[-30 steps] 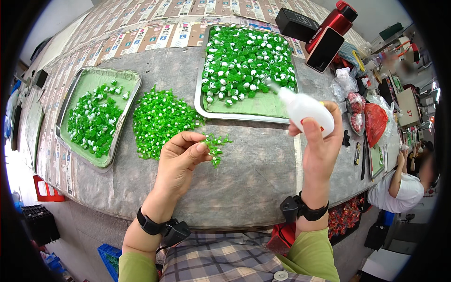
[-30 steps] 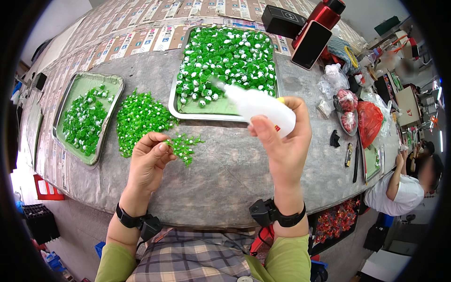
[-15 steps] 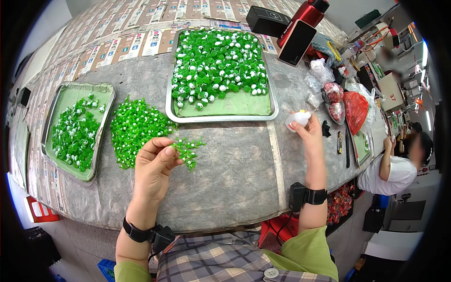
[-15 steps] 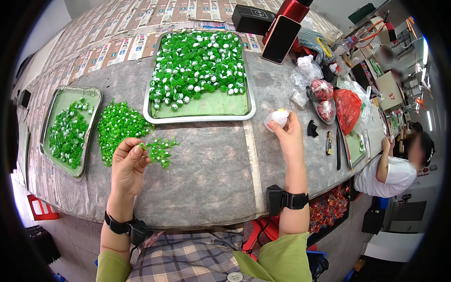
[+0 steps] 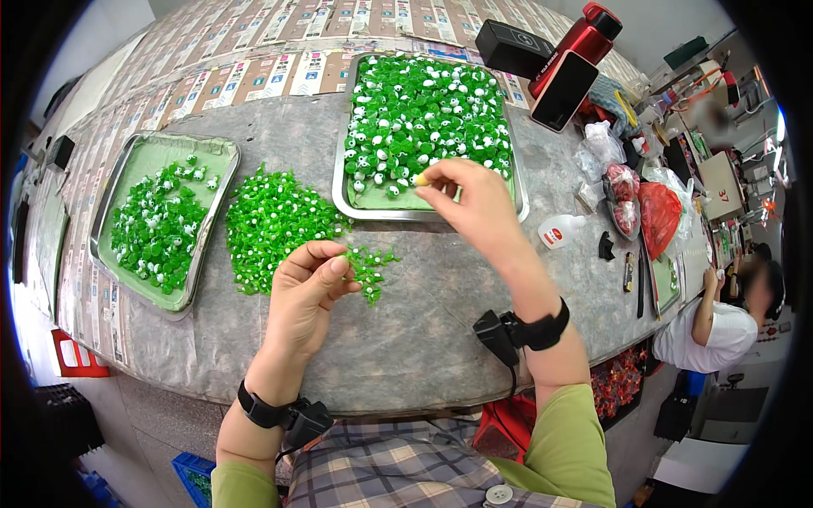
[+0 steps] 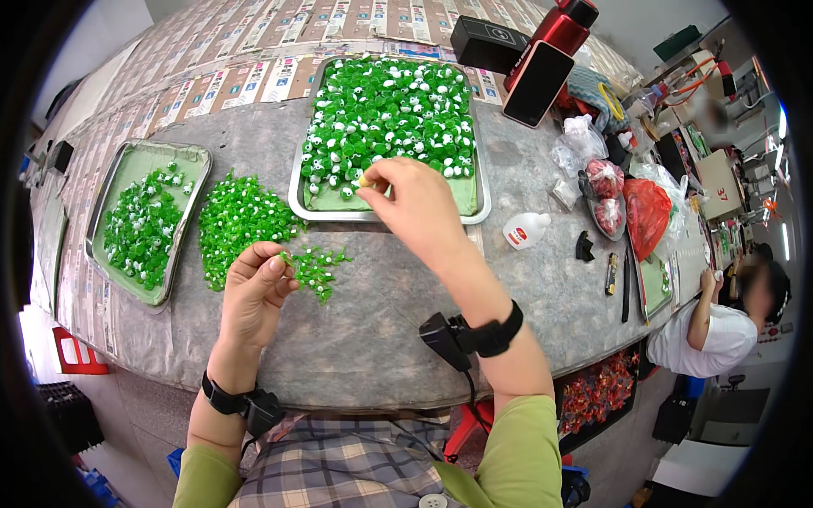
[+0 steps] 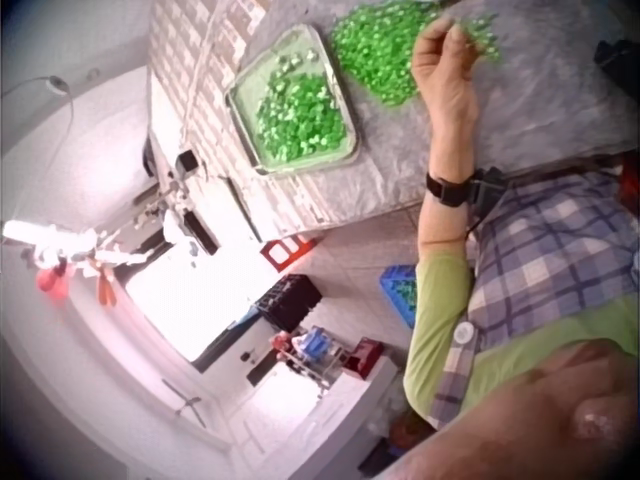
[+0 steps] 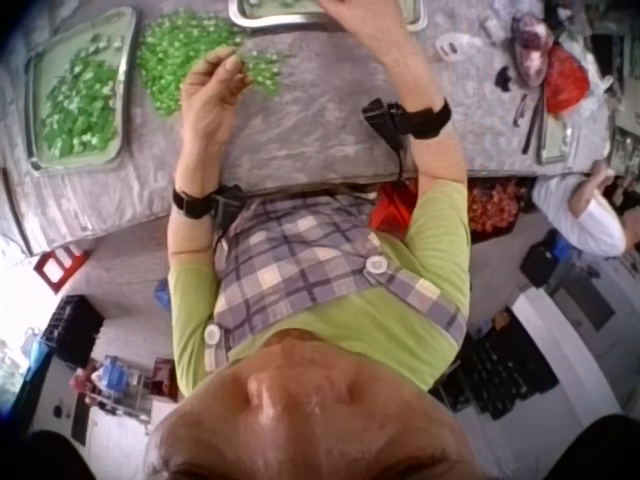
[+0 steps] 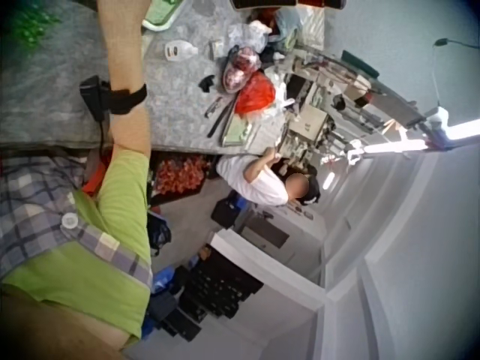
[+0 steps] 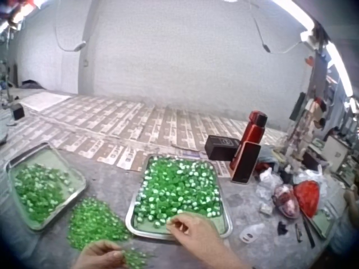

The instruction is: The person picks up a green plastic piece, applies glue to it from a bottle, and presses a white plastic piece onto the glue before placing the assembled item onto a tray.

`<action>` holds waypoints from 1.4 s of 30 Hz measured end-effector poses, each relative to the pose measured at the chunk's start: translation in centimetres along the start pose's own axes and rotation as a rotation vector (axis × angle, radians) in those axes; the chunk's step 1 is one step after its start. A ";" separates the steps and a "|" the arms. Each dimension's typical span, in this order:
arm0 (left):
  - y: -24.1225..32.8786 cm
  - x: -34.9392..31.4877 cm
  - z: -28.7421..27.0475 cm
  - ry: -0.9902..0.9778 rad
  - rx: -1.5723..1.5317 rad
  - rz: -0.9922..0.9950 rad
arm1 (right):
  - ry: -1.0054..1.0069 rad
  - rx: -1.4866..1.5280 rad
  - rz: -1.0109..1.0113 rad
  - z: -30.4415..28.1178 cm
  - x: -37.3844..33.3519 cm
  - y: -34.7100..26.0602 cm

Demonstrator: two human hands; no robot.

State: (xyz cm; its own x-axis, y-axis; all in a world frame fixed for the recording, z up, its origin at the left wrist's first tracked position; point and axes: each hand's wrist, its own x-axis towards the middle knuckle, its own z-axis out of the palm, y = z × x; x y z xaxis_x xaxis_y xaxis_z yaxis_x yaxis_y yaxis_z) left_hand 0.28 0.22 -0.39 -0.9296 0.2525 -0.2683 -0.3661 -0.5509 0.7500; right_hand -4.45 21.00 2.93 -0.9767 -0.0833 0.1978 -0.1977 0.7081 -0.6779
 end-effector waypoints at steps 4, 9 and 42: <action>0.0 0.0 0.3 -0.016 -0.007 -0.015 | -0.015 -0.307 -0.145 3.4 1.7 1.3; 0.1 -0.2 0.0 -0.035 -0.014 -0.024 | -0.064 -0.476 -0.157 3.4 1.5 -0.1; -0.7 -0.4 0.5 -0.146 0.163 0.078 | -0.301 1.203 0.371 3.0 -6.2 -1.8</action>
State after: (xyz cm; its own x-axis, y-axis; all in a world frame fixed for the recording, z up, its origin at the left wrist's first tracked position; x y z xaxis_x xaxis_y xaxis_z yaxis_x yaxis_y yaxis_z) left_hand 0.89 0.88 -0.50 -0.9346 0.3333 -0.1244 -0.2710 -0.4405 0.8559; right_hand 1.67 18.11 0.81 -0.9382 -0.2839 -0.1981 0.2908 -0.3358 -0.8959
